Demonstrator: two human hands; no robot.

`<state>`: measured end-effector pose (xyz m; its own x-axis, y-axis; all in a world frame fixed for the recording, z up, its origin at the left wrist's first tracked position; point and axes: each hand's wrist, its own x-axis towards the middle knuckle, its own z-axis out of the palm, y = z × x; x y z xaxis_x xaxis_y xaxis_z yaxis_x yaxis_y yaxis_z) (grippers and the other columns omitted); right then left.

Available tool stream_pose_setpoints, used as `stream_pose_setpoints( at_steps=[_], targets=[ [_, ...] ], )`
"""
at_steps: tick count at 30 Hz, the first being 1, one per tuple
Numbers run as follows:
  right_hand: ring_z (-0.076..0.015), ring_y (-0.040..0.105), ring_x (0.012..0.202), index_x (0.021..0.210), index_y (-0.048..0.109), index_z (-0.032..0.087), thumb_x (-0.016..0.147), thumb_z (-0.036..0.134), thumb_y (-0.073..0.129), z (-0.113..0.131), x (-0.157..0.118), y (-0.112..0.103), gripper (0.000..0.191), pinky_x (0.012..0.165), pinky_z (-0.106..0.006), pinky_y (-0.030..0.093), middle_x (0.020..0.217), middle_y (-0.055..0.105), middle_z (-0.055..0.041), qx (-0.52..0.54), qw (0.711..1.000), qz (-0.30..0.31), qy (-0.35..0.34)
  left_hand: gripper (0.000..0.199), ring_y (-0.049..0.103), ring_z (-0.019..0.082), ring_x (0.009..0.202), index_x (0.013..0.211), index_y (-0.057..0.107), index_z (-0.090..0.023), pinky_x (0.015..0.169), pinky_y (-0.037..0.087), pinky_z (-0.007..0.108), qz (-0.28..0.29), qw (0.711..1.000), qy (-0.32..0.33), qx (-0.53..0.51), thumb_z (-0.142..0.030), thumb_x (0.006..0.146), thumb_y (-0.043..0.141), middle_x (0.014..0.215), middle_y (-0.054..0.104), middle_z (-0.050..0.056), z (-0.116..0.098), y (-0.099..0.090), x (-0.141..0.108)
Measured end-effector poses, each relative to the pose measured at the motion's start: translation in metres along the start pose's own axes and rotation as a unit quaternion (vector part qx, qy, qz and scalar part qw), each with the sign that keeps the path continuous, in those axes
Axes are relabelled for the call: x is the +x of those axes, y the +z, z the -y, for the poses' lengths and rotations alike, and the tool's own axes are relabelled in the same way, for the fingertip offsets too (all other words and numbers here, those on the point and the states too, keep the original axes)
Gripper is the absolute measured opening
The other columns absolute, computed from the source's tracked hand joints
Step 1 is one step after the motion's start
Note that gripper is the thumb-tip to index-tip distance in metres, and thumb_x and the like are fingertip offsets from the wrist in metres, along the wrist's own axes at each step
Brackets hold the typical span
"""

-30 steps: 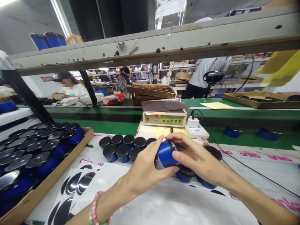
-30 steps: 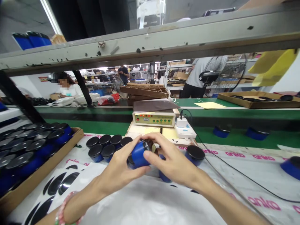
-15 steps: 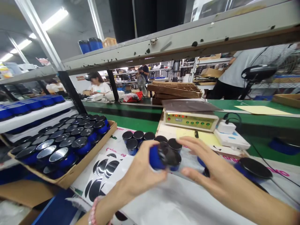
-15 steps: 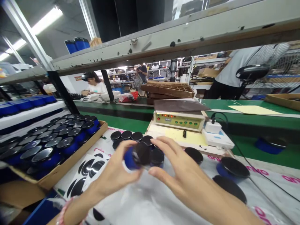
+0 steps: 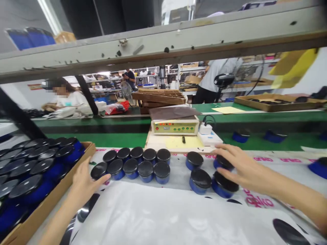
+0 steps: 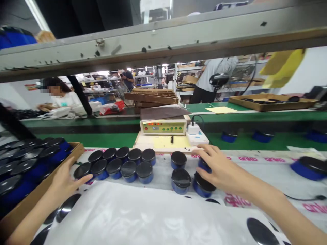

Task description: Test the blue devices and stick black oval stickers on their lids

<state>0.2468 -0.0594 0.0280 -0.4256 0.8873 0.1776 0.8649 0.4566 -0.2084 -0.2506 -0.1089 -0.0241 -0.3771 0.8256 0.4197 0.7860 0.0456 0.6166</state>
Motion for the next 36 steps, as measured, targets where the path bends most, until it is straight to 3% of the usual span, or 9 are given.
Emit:
stream_pose_setpoints(
  at_steps=[3, 7, 10, 15, 21, 25, 28, 32, 36],
  targets=[
    [-0.0374, 0.009, 0.139, 0.127, 0.048, 0.028, 0.072, 0.049, 0.061, -0.014, -0.016, 0.001, 0.060, 0.105, -0.054, 0.030, 0.153, 0.013, -0.0081, 0.016, 0.992, 0.125, 0.027, 0.056, 0.037, 0.035, 0.128, 0.122, 0.048, -0.028, 0.106, 0.032, 0.056, 0.006, 0.984, 0.175, 0.012, -0.048, 0.073, 0.064, 0.135, 0.042, 0.010, -0.069, 0.010, -0.018],
    [-0.0399, -0.008, 0.137, 0.137, 0.040, 0.029, 0.058, 0.056, 0.073, -0.007, -0.019, -0.002, 0.089, 0.104, -0.057, 0.028, 0.155, -0.006, -0.0080, 0.036, 0.974, 0.217, 0.055, 0.055, 0.023, 0.031, 0.137, 0.127, 0.046, -0.035, 0.104, 0.038, 0.048, 0.323, 0.878, 0.350, -0.046, -0.039, 0.076, 0.066, 0.150, 0.019, 0.005, -0.170, 0.057, -0.047],
    [-0.0421, -0.011, 0.136, 0.133, 0.046, 0.023, 0.052, 0.053, 0.076, 0.001, -0.014, -0.002, 0.091, 0.100, -0.058, 0.032, 0.155, -0.005, -0.0121, 0.025, 0.970, 0.235, 0.060, 0.086, -0.002, 0.041, 0.139, 0.131, 0.044, -0.030, 0.105, 0.027, 0.060, 0.417, 0.804, 0.421, -0.057, -0.046, 0.055, 0.080, 0.154, 0.003, 0.009, -0.213, 0.110, -0.044],
    [-0.0430, -0.014, 0.136, 0.109, 0.060, 0.020, 0.054, 0.057, 0.073, -0.008, -0.014, 0.002, 0.068, 0.102, -0.056, 0.032, 0.155, -0.001, -0.0088, 0.037, 0.977, 0.208, 0.038, 0.092, -0.006, 0.049, 0.136, 0.123, 0.051, -0.029, 0.100, 0.030, 0.064, 0.530, 0.735, 0.423, -0.010, -0.055, 0.041, 0.082, 0.155, -0.004, 0.008, -0.229, 0.165, -0.016],
    [-0.0383, -0.002, 0.139, 0.095, 0.061, 0.013, 0.057, 0.046, 0.072, -0.025, -0.014, 0.000, 0.052, 0.112, -0.049, 0.018, 0.150, 0.018, -0.0159, 0.065, 0.985, 0.143, -0.069, 0.078, 0.008, 0.044, 0.138, 0.116, 0.053, -0.028, 0.103, 0.033, 0.055, 0.488, 0.750, 0.446, -0.023, -0.051, 0.047, 0.081, 0.153, 0.004, 0.009, -0.241, 0.171, -0.019],
    [-0.0313, 0.015, 0.139, 0.107, 0.057, 0.012, 0.059, 0.026, 0.067, -0.036, -0.015, -0.005, 0.052, 0.113, -0.045, 0.014, 0.144, 0.030, -0.0199, 0.067, 0.980, 0.123, -0.143, 0.079, -0.001, 0.044, 0.138, 0.119, 0.050, -0.028, 0.104, 0.030, 0.058, 0.498, 0.738, 0.453, -0.034, -0.048, 0.049, 0.081, 0.154, -0.003, 0.008, -0.250, 0.180, -0.025],
    [-0.0288, 0.010, 0.140, 0.129, 0.044, 0.008, 0.055, 0.010, 0.057, -0.043, -0.020, -0.003, 0.075, 0.113, -0.047, 0.014, 0.148, 0.024, -0.0207, 0.073, 0.976, 0.147, -0.140, 0.093, -0.008, 0.042, 0.138, 0.133, 0.037, -0.032, 0.104, 0.027, 0.062, 0.509, 0.736, 0.445, -0.039, -0.044, 0.052, 0.080, 0.155, -0.011, 0.007, -0.255, 0.188, -0.029],
    [-0.0263, 0.006, 0.141, 0.144, 0.022, 0.009, 0.055, 0.006, 0.053, -0.047, -0.024, 0.001, 0.095, 0.112, -0.044, 0.019, 0.153, 0.011, -0.0175, 0.091, 0.977, 0.152, -0.122, 0.109, -0.017, 0.041, 0.136, 0.145, 0.011, -0.034, 0.103, 0.021, 0.067, 0.523, 0.751, 0.403, -0.001, -0.049, 0.059, 0.076, 0.153, -0.018, 0.009, -0.263, 0.181, -0.036],
    [-0.0217, 0.028, 0.136, 0.144, 0.026, 0.023, 0.068, 0.010, 0.057, -0.073, 0.001, -0.008, 0.083, 0.108, -0.036, 0.030, 0.149, 0.028, -0.0070, 0.073, 0.996, 0.039, -0.015, 0.097, -0.012, 0.038, 0.138, 0.145, 0.002, -0.037, 0.104, 0.024, 0.062, 0.471, 0.786, 0.398, 0.032, -0.051, 0.073, 0.066, 0.152, -0.018, 0.005, -0.253, 0.149, -0.054]
  ],
)
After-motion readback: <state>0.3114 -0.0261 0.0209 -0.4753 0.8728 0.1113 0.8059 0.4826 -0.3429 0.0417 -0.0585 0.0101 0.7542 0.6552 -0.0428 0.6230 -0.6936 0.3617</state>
